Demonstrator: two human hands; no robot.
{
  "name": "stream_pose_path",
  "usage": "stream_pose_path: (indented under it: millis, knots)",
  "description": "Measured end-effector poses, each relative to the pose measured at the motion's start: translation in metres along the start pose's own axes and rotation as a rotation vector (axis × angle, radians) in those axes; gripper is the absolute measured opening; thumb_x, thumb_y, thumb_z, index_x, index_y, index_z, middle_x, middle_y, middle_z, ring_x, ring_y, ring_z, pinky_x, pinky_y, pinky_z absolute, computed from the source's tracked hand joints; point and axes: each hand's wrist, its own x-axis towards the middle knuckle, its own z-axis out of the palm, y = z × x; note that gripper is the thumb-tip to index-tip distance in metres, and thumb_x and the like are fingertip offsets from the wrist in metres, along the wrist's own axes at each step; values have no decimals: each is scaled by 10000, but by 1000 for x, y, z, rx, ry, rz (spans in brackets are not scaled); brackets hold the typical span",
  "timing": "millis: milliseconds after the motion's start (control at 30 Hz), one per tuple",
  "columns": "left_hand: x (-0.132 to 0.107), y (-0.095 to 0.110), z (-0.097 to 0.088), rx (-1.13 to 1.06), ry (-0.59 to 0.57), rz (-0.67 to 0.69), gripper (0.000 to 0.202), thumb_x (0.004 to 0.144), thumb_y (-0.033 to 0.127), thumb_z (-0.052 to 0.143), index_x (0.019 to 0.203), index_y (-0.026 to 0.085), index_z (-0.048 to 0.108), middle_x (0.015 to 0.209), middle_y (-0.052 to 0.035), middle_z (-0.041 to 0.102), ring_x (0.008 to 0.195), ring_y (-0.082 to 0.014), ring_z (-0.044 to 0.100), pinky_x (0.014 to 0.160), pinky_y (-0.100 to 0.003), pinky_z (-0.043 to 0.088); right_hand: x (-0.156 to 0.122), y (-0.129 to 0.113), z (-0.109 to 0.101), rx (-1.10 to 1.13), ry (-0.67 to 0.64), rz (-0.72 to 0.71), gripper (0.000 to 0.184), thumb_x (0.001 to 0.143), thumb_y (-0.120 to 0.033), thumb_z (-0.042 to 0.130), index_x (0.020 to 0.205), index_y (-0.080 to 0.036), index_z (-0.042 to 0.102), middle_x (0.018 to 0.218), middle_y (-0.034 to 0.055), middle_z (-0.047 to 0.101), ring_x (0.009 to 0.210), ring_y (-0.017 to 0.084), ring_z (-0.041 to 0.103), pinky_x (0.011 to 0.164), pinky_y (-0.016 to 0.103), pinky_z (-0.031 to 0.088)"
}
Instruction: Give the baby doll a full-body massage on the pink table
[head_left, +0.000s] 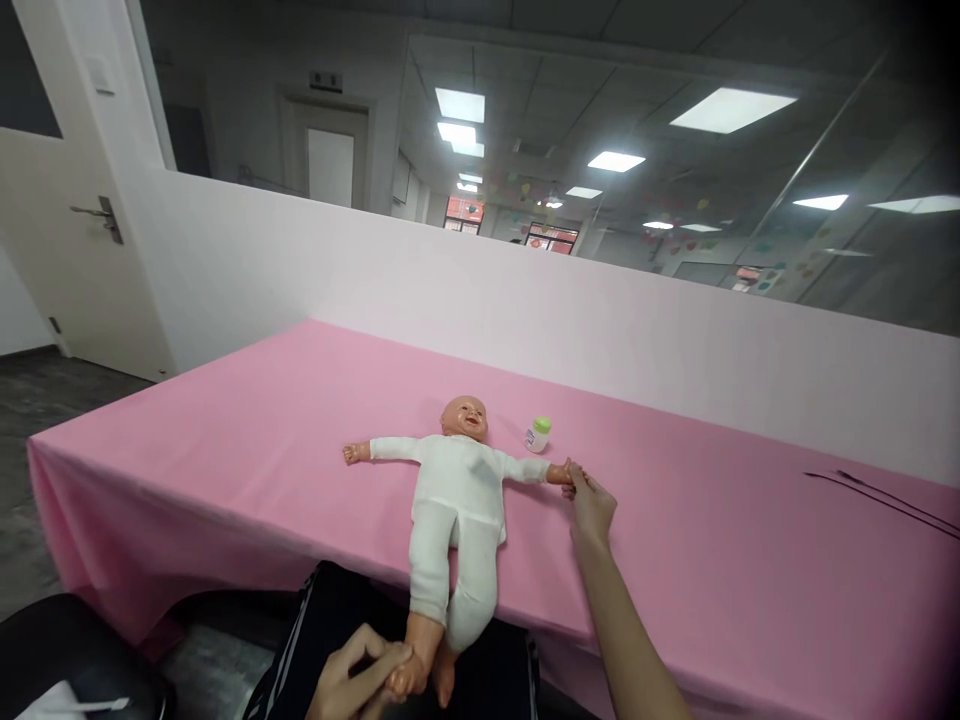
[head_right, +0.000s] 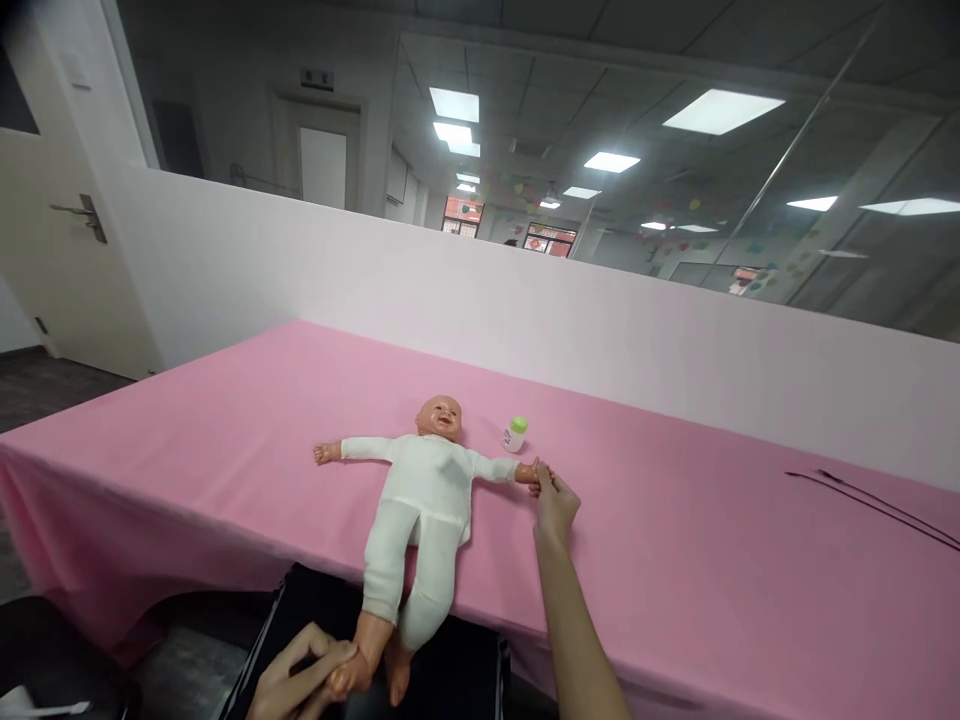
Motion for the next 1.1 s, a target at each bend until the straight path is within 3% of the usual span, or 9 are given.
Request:
stream_pose_path:
  millis: [100,200,333,433,533,667,867,967,1100]
  knots:
    - [50,6,1,-32,126,-89,368,1004,190,633,1355,263,719,812,-21,596,708,-145,618,641,-238,559,-14,-50,18,22,-161,-139,528,640,-615,878,859,-139,814,621,12,624,559,136,476,521,293,448]
    - [117,-7,13,-74,269,-327,204,980,298,684,1119,233,819,772,-9,578,725,-154,589,674,-253,517,-43,-71,39,-59,-391,-249,476,734,-595,828,915,-155,837,677,34,676,542,140,474,503,288,421]
    - [179,-50,43,-357,356,-678,396,891,532,732,904,142,804,799,-50,686,783,-199,622,755,-307,508,-86,-45,60,-209,-689,-364,430,852,-586,723,746,-177,802,670,37,696,602,174,555,592,293,464]
    - [191,-68,54,-466,328,-713,439,842,559,762,888,123,792,810,-62,716,774,-201,623,757,-308,492,-97,-27,63,-254,-701,-387,479,879,-590,694,648,-174,740,628,21,668,614,174,561,613,284,458]
    - [180,-56,44,-425,289,-647,388,886,516,745,930,134,795,856,-64,720,822,-204,634,785,-301,490,-79,-33,60,-232,-593,-402,466,842,-615,728,723,-167,776,666,25,682,622,173,554,604,285,461]
    - [143,-12,8,-277,258,-609,333,954,492,685,931,177,792,831,-40,659,809,-192,601,750,-278,485,-25,-42,46,-114,-270,-236,541,743,-654,786,900,-138,821,691,41,696,574,160,518,550,299,457]
    - [43,11,-30,-229,98,-626,326,921,507,720,868,202,824,758,-46,637,715,-190,616,662,-271,531,19,25,3,-95,26,26,504,562,-640,840,657,-160,722,531,2,598,524,163,492,498,306,423]
    - [2,-2,-29,-338,39,-661,434,892,605,714,958,200,855,708,-59,650,644,-199,625,581,-283,545,16,43,-4,-141,25,78,511,556,-665,819,609,-173,688,475,-9,552,475,162,460,445,304,370]
    - [5,-7,-26,-403,49,-746,411,928,571,687,979,195,845,793,-66,685,732,-205,643,689,-299,561,2,1,15,-33,-80,-53,542,576,-640,864,761,-138,774,602,19,637,544,150,495,522,308,454]
